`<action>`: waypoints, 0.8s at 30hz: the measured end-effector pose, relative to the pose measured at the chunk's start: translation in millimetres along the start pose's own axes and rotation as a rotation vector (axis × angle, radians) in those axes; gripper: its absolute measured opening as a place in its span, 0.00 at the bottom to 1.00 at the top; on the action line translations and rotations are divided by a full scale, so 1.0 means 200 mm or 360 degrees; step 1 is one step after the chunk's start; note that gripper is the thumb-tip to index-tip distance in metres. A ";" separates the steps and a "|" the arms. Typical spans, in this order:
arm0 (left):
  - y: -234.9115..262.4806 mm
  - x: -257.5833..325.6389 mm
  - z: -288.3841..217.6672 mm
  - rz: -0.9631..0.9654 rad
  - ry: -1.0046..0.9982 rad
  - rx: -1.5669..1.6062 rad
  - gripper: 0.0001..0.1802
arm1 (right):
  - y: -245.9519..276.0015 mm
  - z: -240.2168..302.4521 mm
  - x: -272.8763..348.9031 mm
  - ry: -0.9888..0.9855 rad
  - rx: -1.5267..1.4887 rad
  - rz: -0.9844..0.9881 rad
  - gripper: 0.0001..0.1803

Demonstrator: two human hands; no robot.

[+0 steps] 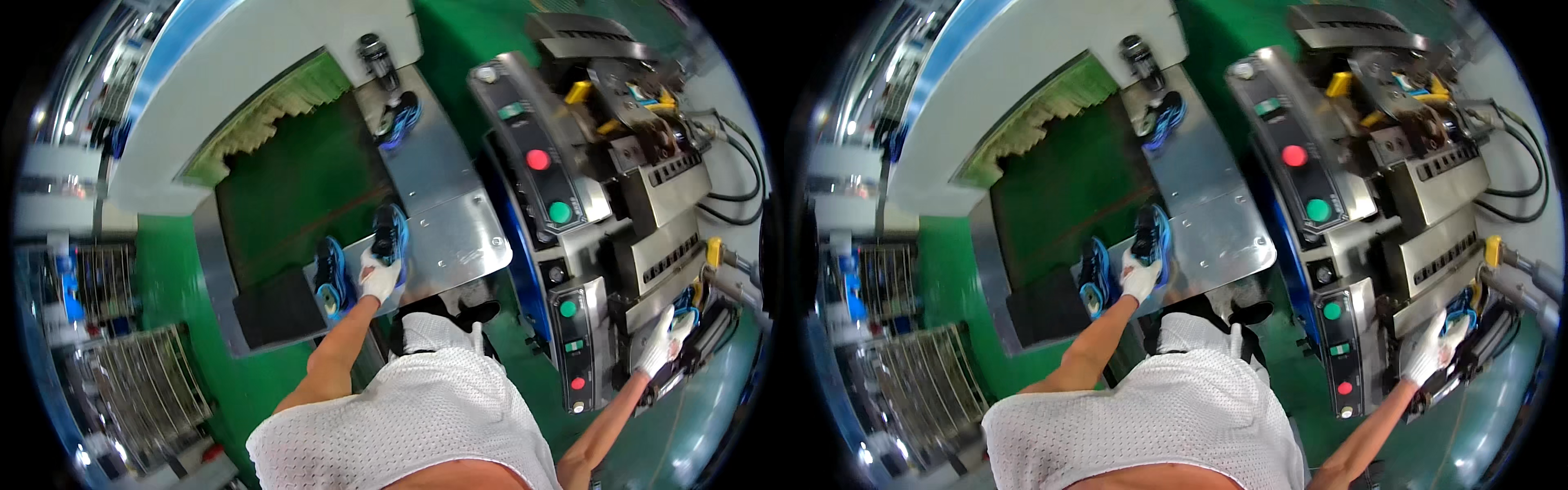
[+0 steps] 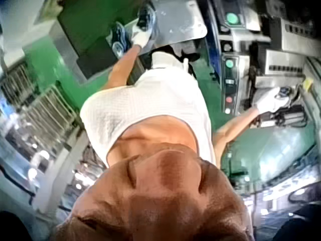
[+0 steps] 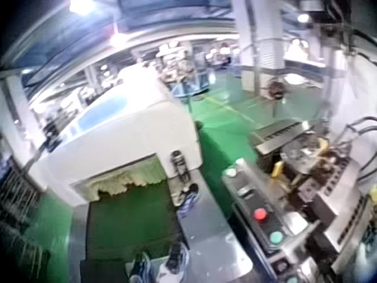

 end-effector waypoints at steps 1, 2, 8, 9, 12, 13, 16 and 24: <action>0.02 0.01 0.00 -0.0059 0.0035 0.0001 0.47 | -0.04 0.34 0.22 0.0095 -0.0143 0.0117 0.42; 0.01 0.02 0.01 -0.0106 0.0064 0.0012 0.47 | -0.07 0.59 0.39 0.0192 -0.0275 0.0226 0.43; 0.10 -0.06 0.00 0.0291 0.0119 -0.0198 0.49 | -0.85 0.63 1.04 0.0957 0.1543 0.1181 0.57; 0.13 -0.05 0.08 0.0190 -0.0182 0.0109 0.46 | -0.82 0.73 1.00 0.0820 0.1589 0.1205 0.59; 0.57 0.07 0.11 0.0016 -0.0640 0.0339 0.40 | -0.86 0.88 1.07 0.0989 0.0701 0.1069 0.61; 0.72 0.09 0.13 -0.0134 -0.0767 0.0223 0.40 | -0.89 1.01 1.16 0.0891 0.0408 0.1271 0.59; 0.88 0.14 0.39 -0.0491 -0.0500 0.0090 0.39 | -0.97 1.58 1.63 0.0443 -0.0170 0.1856 0.59; 0.30 -0.14 0.99 0.0262 0.0107 -0.0481 0.29 | -1.67 1.81 2.53 0.0715 0.0270 0.1872 0.33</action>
Point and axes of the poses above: each hand's wrist, its own x-axis away from the middle knuckle, its own y-axis out of the back of the hand, z = x × y, the point moved 5 cm from there along -x, towards the middle knuckle, and after that the axes turned 3 degrees about -x, right-handed, at the moved point
